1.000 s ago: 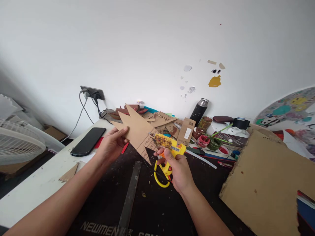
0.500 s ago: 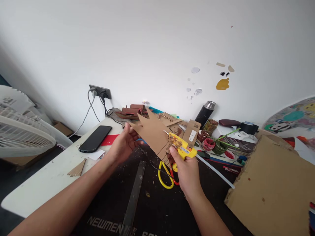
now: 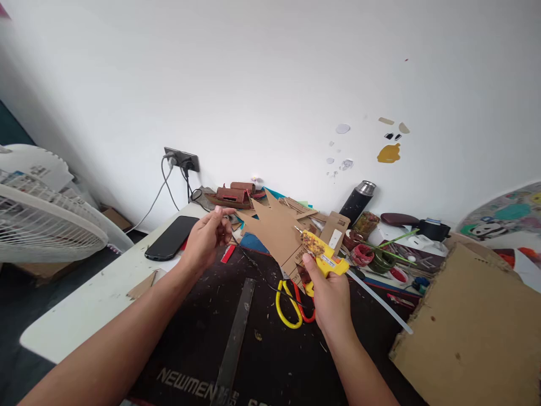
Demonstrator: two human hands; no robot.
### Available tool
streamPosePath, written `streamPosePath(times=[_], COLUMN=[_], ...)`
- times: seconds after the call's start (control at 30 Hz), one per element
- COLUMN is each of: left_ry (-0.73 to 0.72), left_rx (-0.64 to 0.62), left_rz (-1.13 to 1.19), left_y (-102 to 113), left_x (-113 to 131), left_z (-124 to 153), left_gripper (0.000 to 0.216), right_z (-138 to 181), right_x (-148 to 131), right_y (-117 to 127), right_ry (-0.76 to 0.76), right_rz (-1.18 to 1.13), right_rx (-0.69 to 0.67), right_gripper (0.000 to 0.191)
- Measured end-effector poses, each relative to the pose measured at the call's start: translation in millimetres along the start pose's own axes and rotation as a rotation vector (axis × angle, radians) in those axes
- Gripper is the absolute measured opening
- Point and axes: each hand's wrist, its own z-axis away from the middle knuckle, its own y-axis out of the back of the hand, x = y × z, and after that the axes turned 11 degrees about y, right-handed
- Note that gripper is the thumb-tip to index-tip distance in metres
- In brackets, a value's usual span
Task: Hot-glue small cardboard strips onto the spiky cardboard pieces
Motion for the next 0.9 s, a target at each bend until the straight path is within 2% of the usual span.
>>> streamPosePath(times=[0.17,0.57,0.9], left_ry=[0.082,-0.019,-0.044], left_rx=[-0.041,0.012,0.050], left_rz=[-0.122,-0.183,-0.190], left_y=[-5.2,-1.6,1.1], left_x=[3.8,3.7,2.2], left_z=[5.3,4.0,3.4], left_gripper=[0.063,0.043,0.041], right_z=[1.2,3.2,4.1], right_x=[0.6,-0.7,-1.9], right_y=[0.0,0.1,-1.6], right_ry=[0.042,0.021,0.003], right_rz=[0.093,0.138,0.120], right_rx=[-0.018,-0.051,-0.044], right_gripper=[0.052,0.052,0.053])
